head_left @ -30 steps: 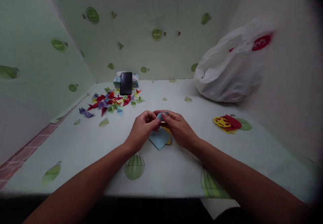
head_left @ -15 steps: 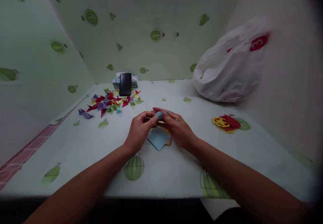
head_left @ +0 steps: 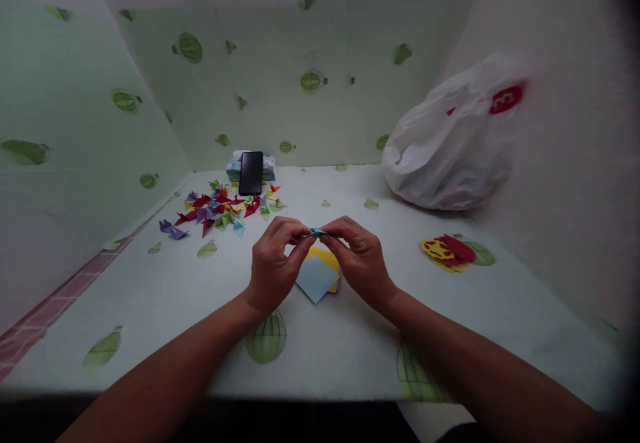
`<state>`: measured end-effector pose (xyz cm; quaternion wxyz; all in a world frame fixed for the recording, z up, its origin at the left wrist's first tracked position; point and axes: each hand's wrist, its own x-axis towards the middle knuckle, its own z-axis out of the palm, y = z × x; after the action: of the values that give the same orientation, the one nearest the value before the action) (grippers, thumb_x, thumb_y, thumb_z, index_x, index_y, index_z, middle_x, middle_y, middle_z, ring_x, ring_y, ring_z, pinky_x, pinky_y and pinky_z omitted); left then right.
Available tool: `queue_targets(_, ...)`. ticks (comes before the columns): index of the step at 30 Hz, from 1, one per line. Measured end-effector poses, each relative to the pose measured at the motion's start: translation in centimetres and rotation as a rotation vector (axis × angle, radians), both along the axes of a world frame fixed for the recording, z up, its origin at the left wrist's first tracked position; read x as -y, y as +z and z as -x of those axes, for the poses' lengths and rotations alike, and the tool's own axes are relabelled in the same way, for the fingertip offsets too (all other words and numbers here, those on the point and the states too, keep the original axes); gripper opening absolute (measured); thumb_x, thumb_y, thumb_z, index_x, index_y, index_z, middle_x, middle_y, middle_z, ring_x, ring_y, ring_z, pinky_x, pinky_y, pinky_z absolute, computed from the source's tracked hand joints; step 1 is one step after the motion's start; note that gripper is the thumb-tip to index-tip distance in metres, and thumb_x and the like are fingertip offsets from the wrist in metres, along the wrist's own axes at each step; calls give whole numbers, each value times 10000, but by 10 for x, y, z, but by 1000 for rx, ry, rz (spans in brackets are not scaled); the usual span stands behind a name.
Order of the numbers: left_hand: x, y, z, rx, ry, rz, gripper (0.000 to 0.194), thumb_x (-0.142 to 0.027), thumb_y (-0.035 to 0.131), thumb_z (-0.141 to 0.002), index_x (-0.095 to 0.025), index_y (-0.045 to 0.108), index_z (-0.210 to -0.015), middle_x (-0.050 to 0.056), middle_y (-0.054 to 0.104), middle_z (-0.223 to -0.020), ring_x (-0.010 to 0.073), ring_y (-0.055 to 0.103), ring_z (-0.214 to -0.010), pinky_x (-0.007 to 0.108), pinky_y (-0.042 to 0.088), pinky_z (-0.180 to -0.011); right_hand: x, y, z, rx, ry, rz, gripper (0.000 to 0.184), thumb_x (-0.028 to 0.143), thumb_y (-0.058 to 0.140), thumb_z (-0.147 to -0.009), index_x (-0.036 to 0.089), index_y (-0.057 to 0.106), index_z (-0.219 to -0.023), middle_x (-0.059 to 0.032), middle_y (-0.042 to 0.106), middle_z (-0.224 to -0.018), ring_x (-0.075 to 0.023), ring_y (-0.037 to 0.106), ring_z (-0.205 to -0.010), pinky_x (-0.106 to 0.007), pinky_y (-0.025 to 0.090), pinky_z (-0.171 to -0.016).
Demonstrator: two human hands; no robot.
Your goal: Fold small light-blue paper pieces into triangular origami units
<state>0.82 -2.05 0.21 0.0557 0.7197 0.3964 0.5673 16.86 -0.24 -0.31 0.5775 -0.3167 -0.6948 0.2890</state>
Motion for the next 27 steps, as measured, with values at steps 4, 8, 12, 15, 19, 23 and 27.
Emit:
queue_targets(4, -1, -3, 1, -19, -1, -82, 78, -122, 663, -887, -188, 659, -928, 24, 621, -915, 123, 612, -832, 243, 544, -701, 2, -4, 2, -42, 23, -32, 132, 135, 643, -897, 223, 741, -894, -12, 682, -821, -156, 634, -787, -313, 502, -748)
queue_targets(8, -1, -3, 1, -36, -11, -129, 104, -97, 670, -875, -181, 660, -934, 30, 620, -932, 130, 625, -857, 255, 549, -721, 2, -5, 3, -29, 32, -57, 136, 135, 648, -898, 226, 748, -896, -14, 690, -820, -155, 640, -785, -307, 507, -740)
queue_targets(12, -1, -3, 1, -60, -4, -153, 141, -97, 675, -873, -189, 663, -980, 39, 618, -979, 146, 632, -910, 286, 558, -779, 3, -3, 3, -18, 17, -95, 149, 130, 656, -893, 237, 759, -899, -10, 699, -816, -151, 643, -769, -299, 510, -729)
queue_targets(15, 0, -3, 1, -54, -2, -172, 154, -104, 683, -872, -199, 658, -991, 40, 613, -996, 151, 631, -936, 292, 560, -800, 4, -3, 3, -35, 15, -98, 164, 128, 654, -895, 245, 769, -911, -11, 706, -821, -149, 648, -766, -291, 512, -718)
queue_targets(19, 0, -2, 3, -66, -3, -222, 165, -77, 685, -862, -204, 648, -960, 36, 609, -999, 150, 631, -951, 297, 548, -831, 4, -4, 3, -11, 26, -120, 177, 130, 646, -902, 247, 774, -937, -20, 711, -835, -150, 655, -771, -283, 514, -706)
queue_targets(23, 2, -2, 5, -99, 1, -245, 187, -53, 682, -849, -203, 629, -946, 42, 600, -1028, 155, 620, -950, 308, 538, -822, 4, -4, 3, 10, 6, -148, 192, 116, 634, -908, 244, 771, -948, -28, 713, -850, -150, 662, -792, -280, 515, -719)
queue_targets(27, 4, 1, 6, -192, 141, -353, 195, -65, 717, -817, -223, 652, -912, 42, 563, -1004, 185, 557, -952, 355, 497, -837, 4, -3, 2, 27, 5, -174, 182, 119, 627, -909, 233, 765, -944, -31, 702, -838, -150, 655, -781, -277, 512, -702)
